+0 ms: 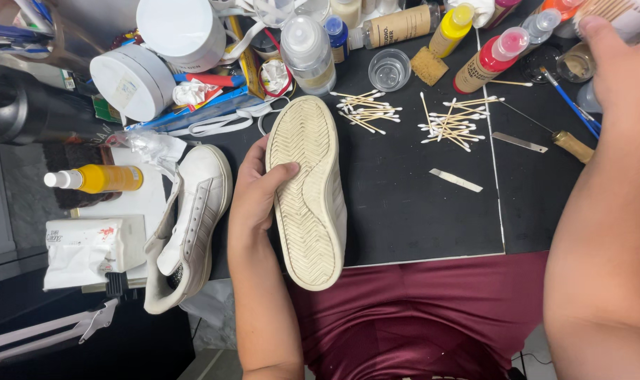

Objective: The person cleans the sole and side panels of a white sneaker using cotton swabs. They repeatedly dip the swabs into a small container of liquid and scrub the textured outsole and the upper edges of the shoe.

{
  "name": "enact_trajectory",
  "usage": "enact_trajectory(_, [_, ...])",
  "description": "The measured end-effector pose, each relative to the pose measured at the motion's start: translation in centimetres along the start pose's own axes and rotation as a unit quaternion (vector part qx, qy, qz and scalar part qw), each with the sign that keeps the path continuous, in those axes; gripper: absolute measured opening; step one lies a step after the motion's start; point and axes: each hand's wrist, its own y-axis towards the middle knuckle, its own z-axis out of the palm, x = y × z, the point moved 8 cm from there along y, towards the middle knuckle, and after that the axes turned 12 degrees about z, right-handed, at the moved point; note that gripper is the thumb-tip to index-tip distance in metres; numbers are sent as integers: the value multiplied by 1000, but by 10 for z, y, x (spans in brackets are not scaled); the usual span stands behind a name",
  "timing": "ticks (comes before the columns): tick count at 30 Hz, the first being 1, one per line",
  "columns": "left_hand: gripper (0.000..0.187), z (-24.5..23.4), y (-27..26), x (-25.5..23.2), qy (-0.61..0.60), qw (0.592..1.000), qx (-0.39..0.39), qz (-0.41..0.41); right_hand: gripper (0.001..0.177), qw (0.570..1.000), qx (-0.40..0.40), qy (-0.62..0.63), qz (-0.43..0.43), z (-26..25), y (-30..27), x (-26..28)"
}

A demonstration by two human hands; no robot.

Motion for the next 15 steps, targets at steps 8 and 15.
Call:
enact_trajectory(8, [78, 26, 2, -2, -211, 972, 93, -39, 9, 986, 37, 45, -158, -16, -125, 53])
enact_trajectory(15, [87, 40, 15, 2, -350, 920, 171, -39, 10, 975, 69, -29, -211, 15, -179, 38])
